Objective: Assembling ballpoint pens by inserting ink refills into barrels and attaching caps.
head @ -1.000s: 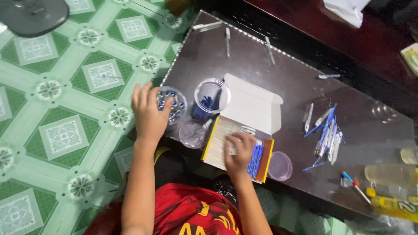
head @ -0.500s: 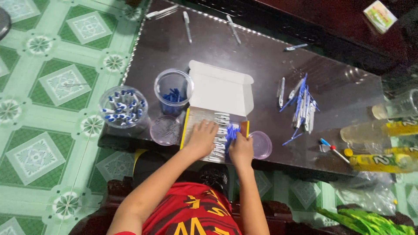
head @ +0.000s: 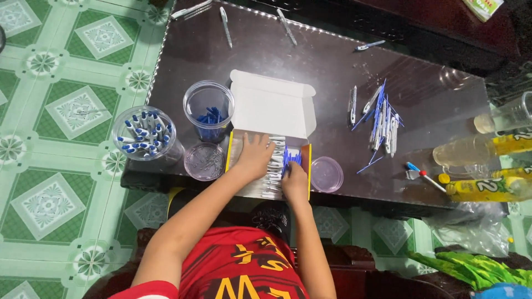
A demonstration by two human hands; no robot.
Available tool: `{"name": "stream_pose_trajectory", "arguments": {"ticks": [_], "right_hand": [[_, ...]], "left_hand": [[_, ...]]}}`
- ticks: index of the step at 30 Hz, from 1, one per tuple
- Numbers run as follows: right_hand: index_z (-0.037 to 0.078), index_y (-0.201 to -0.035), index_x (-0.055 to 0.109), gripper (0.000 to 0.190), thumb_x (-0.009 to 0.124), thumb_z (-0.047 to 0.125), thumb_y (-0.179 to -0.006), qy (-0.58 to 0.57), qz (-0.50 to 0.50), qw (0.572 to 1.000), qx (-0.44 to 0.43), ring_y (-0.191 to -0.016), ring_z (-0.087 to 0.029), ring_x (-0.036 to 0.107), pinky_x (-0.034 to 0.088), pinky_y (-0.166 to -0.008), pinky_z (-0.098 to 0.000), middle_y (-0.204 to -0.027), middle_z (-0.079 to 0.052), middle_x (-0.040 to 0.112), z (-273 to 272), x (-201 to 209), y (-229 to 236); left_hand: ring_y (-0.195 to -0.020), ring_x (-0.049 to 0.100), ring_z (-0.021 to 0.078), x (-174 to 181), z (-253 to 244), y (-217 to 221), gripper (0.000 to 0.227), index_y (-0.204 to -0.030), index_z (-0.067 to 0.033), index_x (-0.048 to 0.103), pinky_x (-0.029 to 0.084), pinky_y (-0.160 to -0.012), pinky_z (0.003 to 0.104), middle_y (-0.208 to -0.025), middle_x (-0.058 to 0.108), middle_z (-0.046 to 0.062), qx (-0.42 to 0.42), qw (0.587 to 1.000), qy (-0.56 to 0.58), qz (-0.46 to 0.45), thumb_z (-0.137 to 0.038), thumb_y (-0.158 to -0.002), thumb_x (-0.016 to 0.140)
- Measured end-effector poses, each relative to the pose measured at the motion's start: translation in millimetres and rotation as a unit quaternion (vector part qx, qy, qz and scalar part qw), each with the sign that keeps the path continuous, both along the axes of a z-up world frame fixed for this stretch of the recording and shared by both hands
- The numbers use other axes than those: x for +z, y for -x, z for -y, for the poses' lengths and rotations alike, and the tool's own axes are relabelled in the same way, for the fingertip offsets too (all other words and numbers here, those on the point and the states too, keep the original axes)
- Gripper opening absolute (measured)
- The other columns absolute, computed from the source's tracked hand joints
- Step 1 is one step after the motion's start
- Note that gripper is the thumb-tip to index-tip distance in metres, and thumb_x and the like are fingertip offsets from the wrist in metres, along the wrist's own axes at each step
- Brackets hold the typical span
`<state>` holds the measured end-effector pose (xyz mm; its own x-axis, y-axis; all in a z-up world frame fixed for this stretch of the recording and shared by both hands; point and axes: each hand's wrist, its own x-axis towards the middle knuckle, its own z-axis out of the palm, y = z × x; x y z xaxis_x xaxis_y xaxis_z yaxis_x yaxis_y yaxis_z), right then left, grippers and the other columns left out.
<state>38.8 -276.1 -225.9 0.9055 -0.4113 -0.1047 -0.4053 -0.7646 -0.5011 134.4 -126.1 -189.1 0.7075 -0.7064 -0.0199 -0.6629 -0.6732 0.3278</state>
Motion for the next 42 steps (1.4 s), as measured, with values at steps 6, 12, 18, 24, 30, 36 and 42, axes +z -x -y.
{"name": "stream_pose_trajectory", "arguments": {"ticks": [6,12,18,24,30,36,42], "right_hand": [[0.005,-0.112,0.073,0.039,0.075,0.033,-0.085,0.025,-0.064,0.998,-0.003,-0.104,-0.040,0.072,0.057,-0.091,-0.0525,-0.102,-0.019,0.075,16,-12,-1],[0.003,-0.111,0.072,0.033,0.075,0.019,-0.082,0.058,-0.072,0.995,0.020,-0.099,-0.040,0.073,0.059,-0.086,-0.0503,-0.101,-0.019,0.072,17,-16,-2],[0.003,-0.110,0.062,0.032,0.072,0.010,-0.081,0.103,-0.043,0.993,0.023,-0.098,-0.044,0.072,0.060,-0.084,-0.0535,-0.102,-0.020,0.066,15,-21,3],[0.005,-0.120,0.059,0.037,0.068,0.004,-0.083,0.070,0.047,0.996,0.000,-0.093,-0.047,0.071,0.059,-0.080,-0.0551,-0.106,-0.019,0.063,16,-18,11],[0.002,-0.111,0.069,0.023,0.068,0.006,-0.088,0.006,0.218,0.976,0.011,-0.087,-0.039,0.069,0.057,-0.074,-0.0435,-0.088,-0.017,0.066,4,29,11],[0.011,-0.106,0.071,0.014,0.069,0.004,-0.093,-0.016,0.275,0.908,0.315,-0.093,-0.028,0.056,0.039,-0.088,-0.0407,-0.099,-0.006,0.067,-72,40,-33],[0.011,-0.098,0.066,0.019,0.073,0.023,-0.085,0.205,0.209,0.843,0.452,-0.087,-0.039,0.052,0.047,-0.061,-0.0510,-0.089,-0.009,0.065,-152,14,-75]], "left_hand": [[-0.116,0.059,0.0434,-24,1,-14,0.063,-0.132,-0.0053,0.055,0.030,-0.106,0.076,-0.116,0.058,0.018,0.008,1.000,0.004,-0.005,-0.011,-0.074,0.080],[-0.102,0.058,0.0340,-38,-4,-23,0.040,-0.123,-0.0097,0.063,0.047,-0.083,0.048,-0.107,0.054,0.012,-0.040,0.999,0.005,0.037,-0.014,-0.083,0.071],[-0.107,0.055,0.0322,-46,-13,-14,0.028,-0.108,-0.0111,0.066,0.050,-0.078,0.042,-0.106,0.056,0.010,-0.074,0.985,0.079,0.132,-0.010,-0.081,0.071],[-0.116,0.053,0.0306,-72,-8,-9,0.019,-0.101,-0.0108,0.064,0.041,-0.102,0.047,-0.107,0.055,0.008,-0.052,0.967,0.142,0.204,-0.012,-0.082,0.068],[-0.094,0.062,0.0389,-22,-31,50,0.032,-0.121,-0.0042,0.054,0.055,-0.088,0.050,-0.093,0.056,0.015,-0.049,0.877,0.462,0.125,0.002,-0.089,0.057],[-0.096,0.059,0.0289,19,-115,151,0.018,-0.118,-0.0030,0.044,0.049,-0.090,0.041,-0.104,0.055,0.018,0.111,0.756,0.642,-0.064,-0.004,-0.100,0.047],[-0.066,0.044,0.0110,-39,-143,170,0.019,-0.089,-0.0143,0.045,0.039,-0.063,0.030,-0.077,0.043,-0.002,0.370,0.685,0.590,-0.213,-0.010,-0.088,0.064]]}}
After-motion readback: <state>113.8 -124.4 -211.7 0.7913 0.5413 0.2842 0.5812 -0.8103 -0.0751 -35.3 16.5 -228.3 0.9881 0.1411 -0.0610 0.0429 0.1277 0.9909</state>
